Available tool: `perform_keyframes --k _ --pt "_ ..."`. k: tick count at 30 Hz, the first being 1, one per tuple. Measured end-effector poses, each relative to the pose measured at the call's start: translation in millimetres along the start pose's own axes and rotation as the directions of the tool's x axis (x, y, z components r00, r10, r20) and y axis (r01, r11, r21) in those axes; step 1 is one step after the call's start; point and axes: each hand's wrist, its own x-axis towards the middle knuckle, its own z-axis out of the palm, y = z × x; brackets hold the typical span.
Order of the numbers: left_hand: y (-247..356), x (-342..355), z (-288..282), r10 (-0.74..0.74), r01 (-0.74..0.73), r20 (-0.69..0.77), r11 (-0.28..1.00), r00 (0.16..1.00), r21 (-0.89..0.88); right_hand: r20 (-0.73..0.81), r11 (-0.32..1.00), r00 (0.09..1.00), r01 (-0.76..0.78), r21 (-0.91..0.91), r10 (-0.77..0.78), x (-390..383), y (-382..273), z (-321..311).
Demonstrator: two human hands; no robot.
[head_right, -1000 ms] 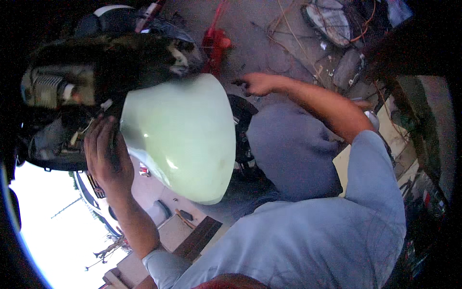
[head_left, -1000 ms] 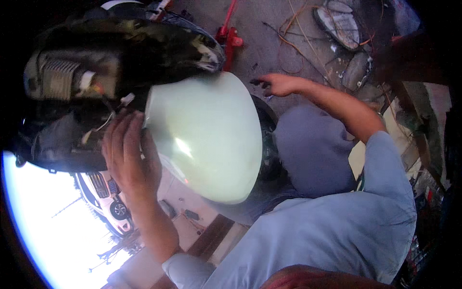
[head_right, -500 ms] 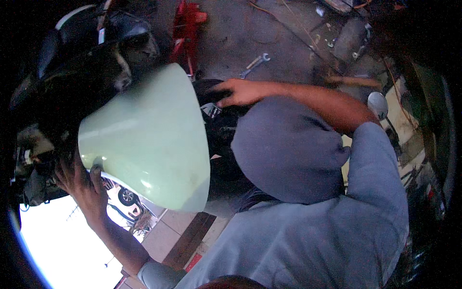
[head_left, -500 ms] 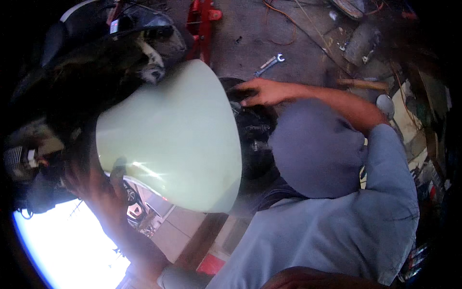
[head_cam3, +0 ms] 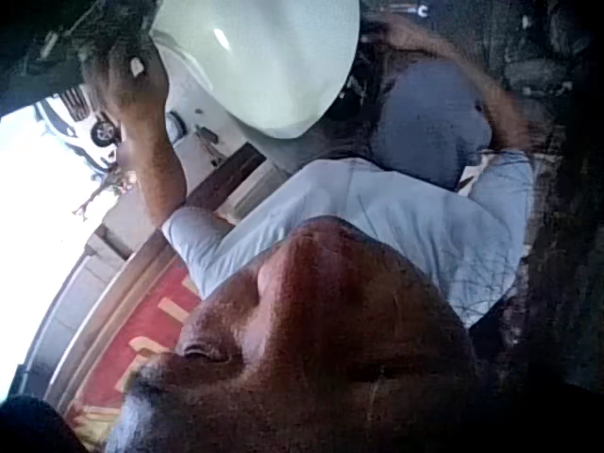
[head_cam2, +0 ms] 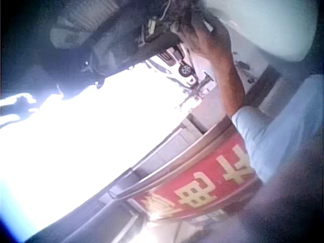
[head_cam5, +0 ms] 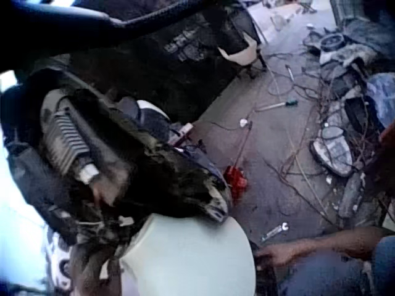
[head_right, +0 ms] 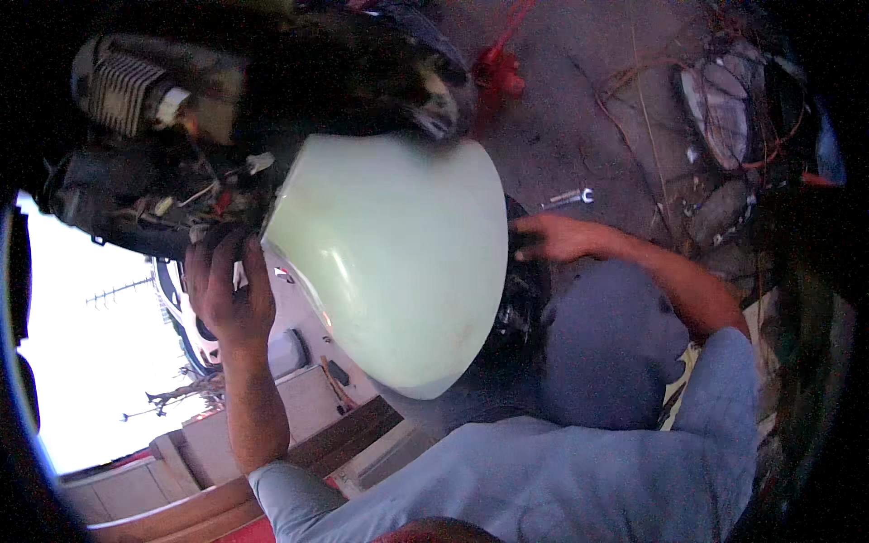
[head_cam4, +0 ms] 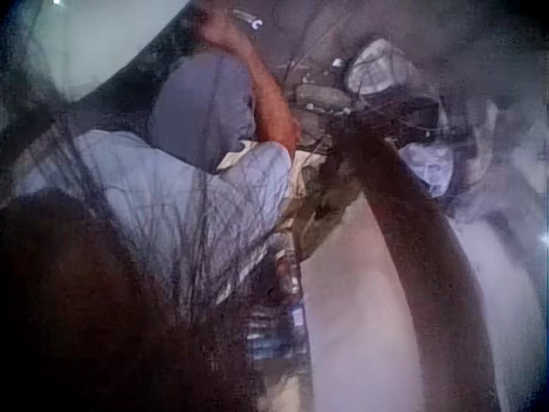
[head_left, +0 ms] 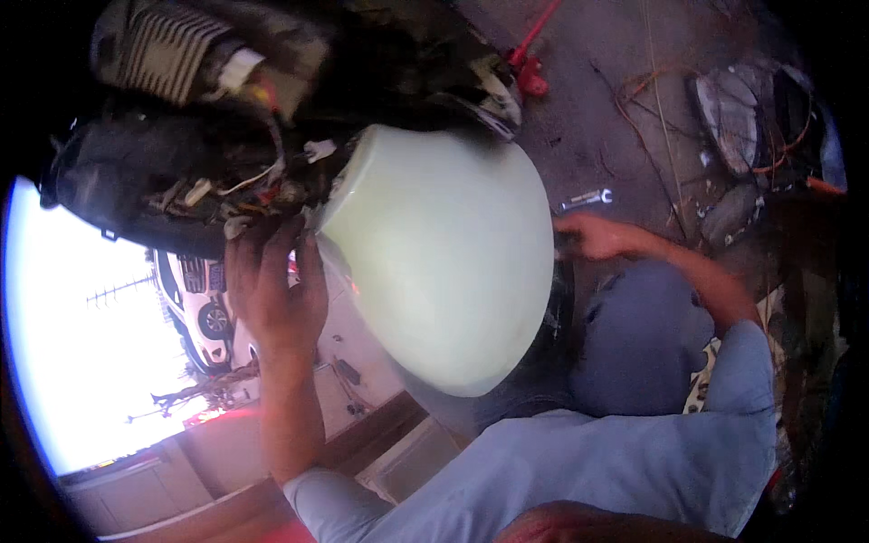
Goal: The person works on the internal wiring and components of a scooter, using pliers to cut or secure wires and reaching into a shelf to retrieve items.
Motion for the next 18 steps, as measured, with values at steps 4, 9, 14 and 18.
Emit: perform_keyframes --k 4,9,14,18 --pt "-7 6 7 -0.009 0.014 -0.042 0.994 0.999 0.108 0.063 0.991 0.993 -0.089 -0.105 0.096 7 7 -13" --pt "-36 14 15 -0.005 0.01 -0.14 1.0 0.99 0.029 -0.146 0.85 0.955 -0.296 -0.435 0.258 -1 -65 -47" --pt "-44 2 19 -0.042 0.004 -0.201 0.983 0.979 -0.185 -0.619 0.832 0.684 -0.031 -0.554 -0.387 -4 -194 -59" --pt "-39 -26 18 -0.154 0.059 -0.362 0.964 0.919 -0.26 -0.457 0.593 0.614 0.023 -0.805 -0.644 63 -249 -52"
